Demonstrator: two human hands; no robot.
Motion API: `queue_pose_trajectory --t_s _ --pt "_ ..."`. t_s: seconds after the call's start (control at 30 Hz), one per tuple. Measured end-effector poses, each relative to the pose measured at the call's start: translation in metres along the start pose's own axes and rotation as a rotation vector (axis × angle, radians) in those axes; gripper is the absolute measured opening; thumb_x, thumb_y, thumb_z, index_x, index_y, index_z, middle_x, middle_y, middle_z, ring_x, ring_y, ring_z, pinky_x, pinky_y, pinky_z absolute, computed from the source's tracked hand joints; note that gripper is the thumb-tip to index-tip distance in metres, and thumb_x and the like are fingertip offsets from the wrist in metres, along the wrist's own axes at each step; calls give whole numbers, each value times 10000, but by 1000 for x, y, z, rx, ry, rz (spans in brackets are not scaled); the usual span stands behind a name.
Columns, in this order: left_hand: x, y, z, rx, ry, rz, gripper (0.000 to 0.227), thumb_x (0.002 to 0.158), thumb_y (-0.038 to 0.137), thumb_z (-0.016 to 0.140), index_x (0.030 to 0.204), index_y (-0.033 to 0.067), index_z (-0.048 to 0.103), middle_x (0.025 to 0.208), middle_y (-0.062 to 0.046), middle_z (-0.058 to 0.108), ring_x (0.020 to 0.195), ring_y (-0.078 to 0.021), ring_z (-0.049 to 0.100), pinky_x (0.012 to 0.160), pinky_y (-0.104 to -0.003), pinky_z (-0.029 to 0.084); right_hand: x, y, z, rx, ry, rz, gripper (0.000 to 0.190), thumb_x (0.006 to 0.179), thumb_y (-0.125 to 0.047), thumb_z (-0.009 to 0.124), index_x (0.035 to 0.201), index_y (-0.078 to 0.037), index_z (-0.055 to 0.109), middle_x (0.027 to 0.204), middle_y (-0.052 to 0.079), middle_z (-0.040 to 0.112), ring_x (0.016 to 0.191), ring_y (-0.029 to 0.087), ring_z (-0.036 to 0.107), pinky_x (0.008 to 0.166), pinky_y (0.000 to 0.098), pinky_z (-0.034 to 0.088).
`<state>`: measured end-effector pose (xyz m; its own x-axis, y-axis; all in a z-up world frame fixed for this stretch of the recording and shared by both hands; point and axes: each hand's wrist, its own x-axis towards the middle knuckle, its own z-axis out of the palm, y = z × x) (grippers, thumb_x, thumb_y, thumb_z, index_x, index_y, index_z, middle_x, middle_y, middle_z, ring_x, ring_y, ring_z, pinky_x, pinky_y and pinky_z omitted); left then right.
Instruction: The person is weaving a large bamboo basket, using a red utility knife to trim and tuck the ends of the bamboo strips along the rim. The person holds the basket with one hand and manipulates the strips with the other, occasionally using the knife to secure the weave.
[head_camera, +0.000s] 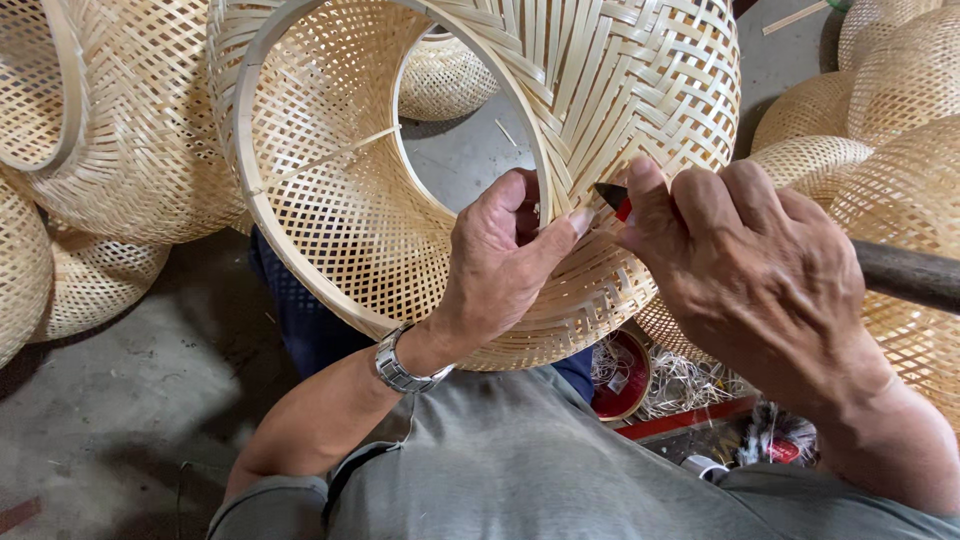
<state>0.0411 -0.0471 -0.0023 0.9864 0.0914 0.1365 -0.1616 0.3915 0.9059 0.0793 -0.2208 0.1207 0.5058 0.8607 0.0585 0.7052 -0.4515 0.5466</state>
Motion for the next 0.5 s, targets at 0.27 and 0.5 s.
queue_pose_trajectory --t_s 0.27,0.5 --pt "1 -5 3 74 12 50 192 1018 85 698 1190 13 656 1094 -67 750 967 -64 707 855 -236 638 5 -1 -7 -139 -216 -65 414 1043 -243 505 1332 36 608 773 -9 453 709 126 483 475 233 421" --pt "0 -7 2 75 17 83 175 1028 59 696 1191 3 666 1082 -60 746 937 -63 682 814 -227 612 12 0 -5 46 -340 17 429 1055 -346 405 1270 -29 598 799 21 511 680 149 512 462 277 462"
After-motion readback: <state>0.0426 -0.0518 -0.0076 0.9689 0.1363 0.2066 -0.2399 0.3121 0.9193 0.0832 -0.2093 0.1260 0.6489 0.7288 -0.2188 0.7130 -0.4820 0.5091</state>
